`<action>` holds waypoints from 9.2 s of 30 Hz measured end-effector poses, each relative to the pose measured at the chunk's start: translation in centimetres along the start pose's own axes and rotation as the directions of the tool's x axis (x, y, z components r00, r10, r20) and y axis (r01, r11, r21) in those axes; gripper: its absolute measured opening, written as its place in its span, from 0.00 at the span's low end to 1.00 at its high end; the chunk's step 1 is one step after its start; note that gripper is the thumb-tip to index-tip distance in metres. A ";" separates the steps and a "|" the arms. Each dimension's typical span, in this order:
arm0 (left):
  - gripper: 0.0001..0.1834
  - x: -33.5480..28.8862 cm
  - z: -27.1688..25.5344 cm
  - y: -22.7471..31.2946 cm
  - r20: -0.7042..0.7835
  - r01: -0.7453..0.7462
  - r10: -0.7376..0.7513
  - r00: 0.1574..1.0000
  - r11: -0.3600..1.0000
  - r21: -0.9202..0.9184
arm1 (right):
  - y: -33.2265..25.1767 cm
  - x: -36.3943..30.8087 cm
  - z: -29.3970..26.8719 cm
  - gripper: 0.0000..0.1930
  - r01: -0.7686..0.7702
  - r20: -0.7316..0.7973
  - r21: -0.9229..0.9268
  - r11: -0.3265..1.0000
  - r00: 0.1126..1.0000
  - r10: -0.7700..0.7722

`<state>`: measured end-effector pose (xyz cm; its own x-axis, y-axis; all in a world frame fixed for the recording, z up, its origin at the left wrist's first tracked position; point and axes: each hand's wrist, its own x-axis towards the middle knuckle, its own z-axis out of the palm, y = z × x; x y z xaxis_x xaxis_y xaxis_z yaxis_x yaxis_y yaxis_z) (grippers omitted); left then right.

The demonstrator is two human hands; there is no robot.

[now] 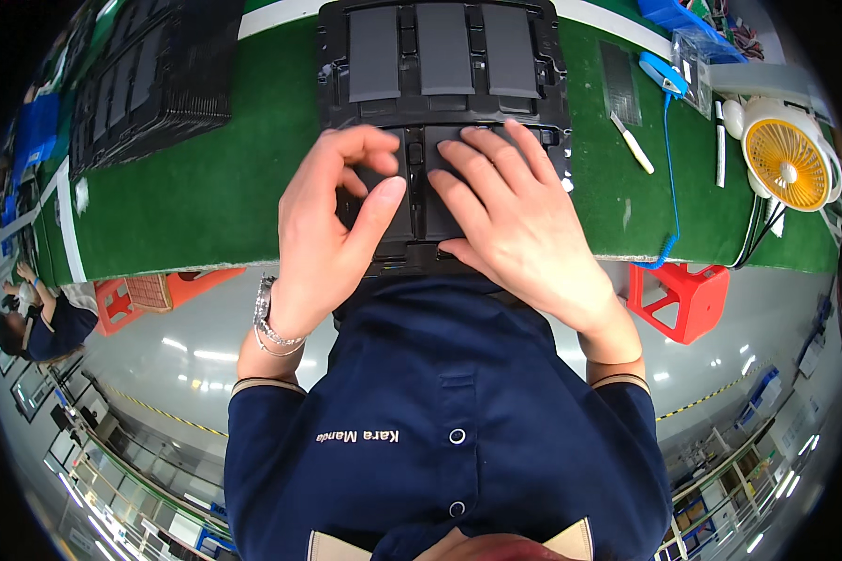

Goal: Manually inserting components into a plastic tray on an assembly line.

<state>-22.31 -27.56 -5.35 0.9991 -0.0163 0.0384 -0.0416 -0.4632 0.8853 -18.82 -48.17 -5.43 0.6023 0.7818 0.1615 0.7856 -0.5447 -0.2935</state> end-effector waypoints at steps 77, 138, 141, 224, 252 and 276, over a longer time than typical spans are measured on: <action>0.25 -1.6 3.9 0.5 0.804 0.823 0.269 0.530 -0.392 -0.411 | 1.7 0.2 0.8 0.10 -0.148 -0.207 0.874 0.462 0.748 0.631; 0.20 -3.3 3.8 -0.8 -0.144 0.012 -0.060 0.988 0.950 -0.312 | -2.3 1.4 2.2 0.03 -0.089 -0.243 0.759 0.646 0.881 0.407; 0.20 -3.2 3.6 0.6 -0.110 0.087 -0.200 0.974 0.769 -0.633 | -2.5 1.4 2.2 0.03 -0.090 -0.122 0.911 0.402 0.873 0.473; 0.20 -2.3 0.4 -0.1 0.146 0.231 -0.241 0.959 0.379 -0.896 | -2.1 2.6 0.0 0.10 0.164 -0.534 0.286 0.944 0.845 0.015; 0.37 -2.8 0.6 1.5 0.230 0.328 -0.237 0.944 0.589 -0.738 | -2.9 1.8 0.8 0.03 -0.149 0.048 0.973 0.175 0.875 0.481; 0.40 -2.7 0.9 0.6 0.153 0.243 -0.189 0.970 0.791 -0.562 | -1.9 1.7 1.3 0.06 -0.168 0.061 0.961 0.221 0.904 0.423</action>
<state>-25.02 -28.63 -5.31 0.9775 -0.0640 -0.2012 0.2080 0.1275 0.9698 -19.45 -45.39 -5.78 0.8682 0.4950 -0.0353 -0.0634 0.0402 -0.9972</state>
